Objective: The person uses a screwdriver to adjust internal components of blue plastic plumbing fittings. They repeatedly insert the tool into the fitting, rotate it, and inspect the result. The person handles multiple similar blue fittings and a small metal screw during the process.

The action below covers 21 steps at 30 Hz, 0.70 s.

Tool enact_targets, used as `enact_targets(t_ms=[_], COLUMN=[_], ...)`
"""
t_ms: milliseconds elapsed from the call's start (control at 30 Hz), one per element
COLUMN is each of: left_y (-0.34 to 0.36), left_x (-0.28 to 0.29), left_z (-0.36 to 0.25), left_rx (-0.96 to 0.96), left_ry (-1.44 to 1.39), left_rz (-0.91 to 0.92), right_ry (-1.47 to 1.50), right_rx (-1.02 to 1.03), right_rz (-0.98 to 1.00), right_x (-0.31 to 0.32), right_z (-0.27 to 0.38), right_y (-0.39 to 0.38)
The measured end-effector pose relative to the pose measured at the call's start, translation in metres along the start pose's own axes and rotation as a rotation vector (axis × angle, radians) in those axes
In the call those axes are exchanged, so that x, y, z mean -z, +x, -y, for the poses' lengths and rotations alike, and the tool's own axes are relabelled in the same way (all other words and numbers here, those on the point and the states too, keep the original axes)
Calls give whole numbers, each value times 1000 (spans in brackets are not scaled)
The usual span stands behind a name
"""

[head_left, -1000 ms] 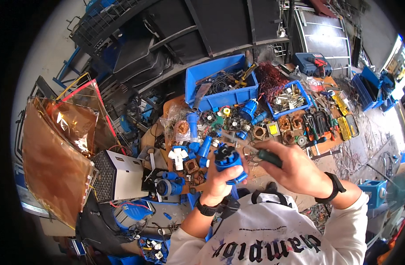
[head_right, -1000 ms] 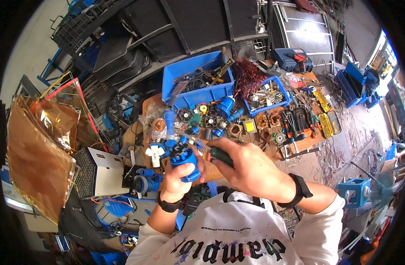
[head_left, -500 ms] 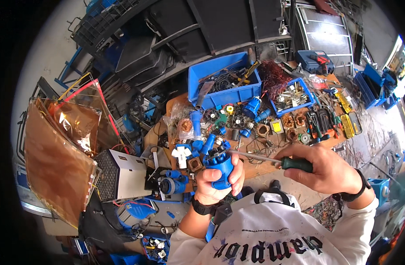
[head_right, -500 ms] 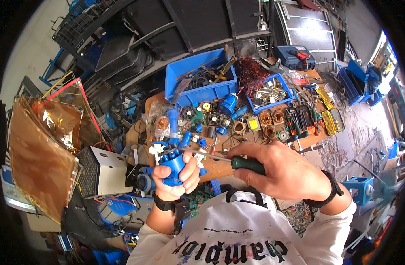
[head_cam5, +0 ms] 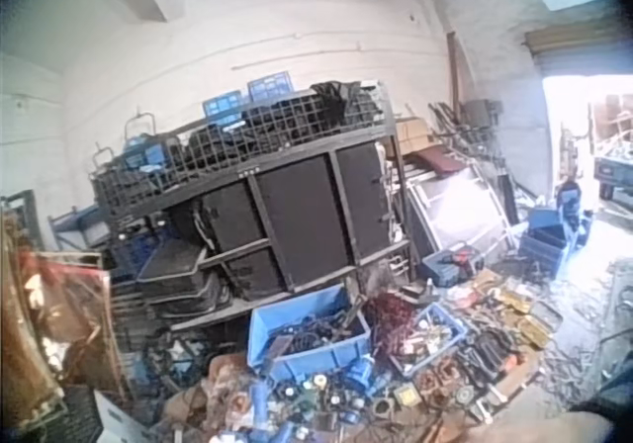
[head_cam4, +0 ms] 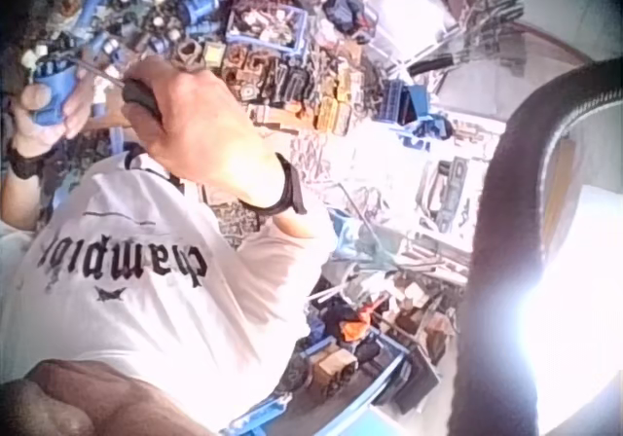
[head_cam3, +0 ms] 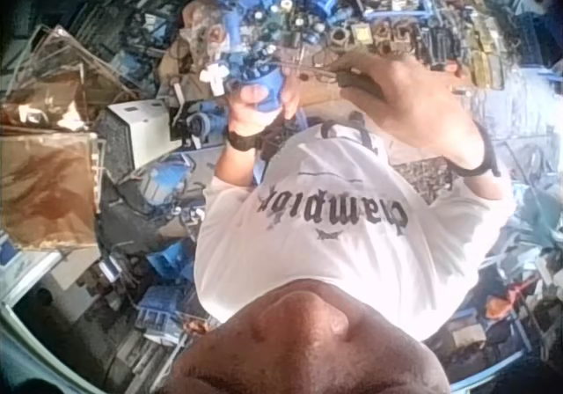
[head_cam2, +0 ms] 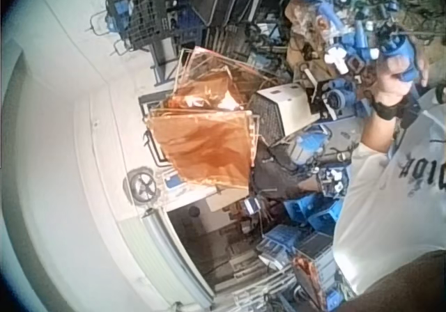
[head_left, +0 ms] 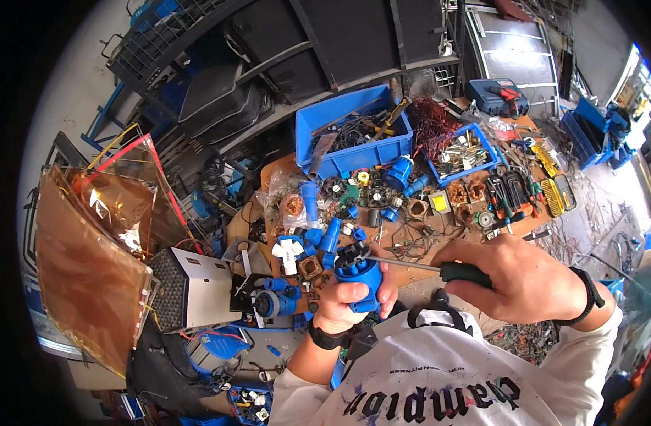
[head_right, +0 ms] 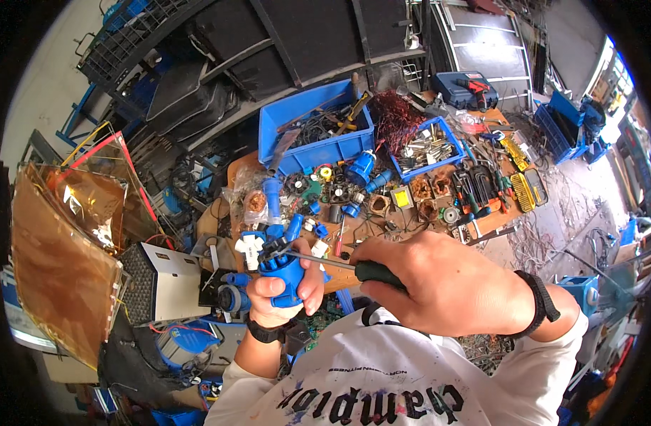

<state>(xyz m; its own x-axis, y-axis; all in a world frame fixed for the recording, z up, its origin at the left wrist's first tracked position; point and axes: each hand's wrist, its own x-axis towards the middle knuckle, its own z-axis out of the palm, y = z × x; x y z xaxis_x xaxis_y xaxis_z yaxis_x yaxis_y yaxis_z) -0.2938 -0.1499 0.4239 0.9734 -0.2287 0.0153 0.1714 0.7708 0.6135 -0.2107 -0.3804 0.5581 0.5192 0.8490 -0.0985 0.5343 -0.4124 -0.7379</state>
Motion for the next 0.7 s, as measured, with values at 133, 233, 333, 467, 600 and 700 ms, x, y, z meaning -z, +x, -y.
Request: enact_targets(t_ms=[133, 233, 333, 467, 600, 700], left_y=[-2, -4, -7, -7, -5, -4], left_x=[2, 1, 5, 8, 17, 18], left_z=[2, 0, 1, 4, 4, 4], left_rx=[-91, -141, -171, -195, -191, -188], left_ry=[10, 40, 52, 81, 74, 97], left_rz=[-48, -68, -104, -127, -37, -45], right_ry=[-57, -56, 13, 66, 195, 258], right_rx=[44, 71, 76, 45, -15, -56], right_rz=[-109, -205, -232, -259, -279, -270], right_x=[-16, -34, -48, -60, -69, -75], right_z=[-2, -8, -15, -21, -28, -34], right_y=[1, -2, 0, 0, -2, -2])
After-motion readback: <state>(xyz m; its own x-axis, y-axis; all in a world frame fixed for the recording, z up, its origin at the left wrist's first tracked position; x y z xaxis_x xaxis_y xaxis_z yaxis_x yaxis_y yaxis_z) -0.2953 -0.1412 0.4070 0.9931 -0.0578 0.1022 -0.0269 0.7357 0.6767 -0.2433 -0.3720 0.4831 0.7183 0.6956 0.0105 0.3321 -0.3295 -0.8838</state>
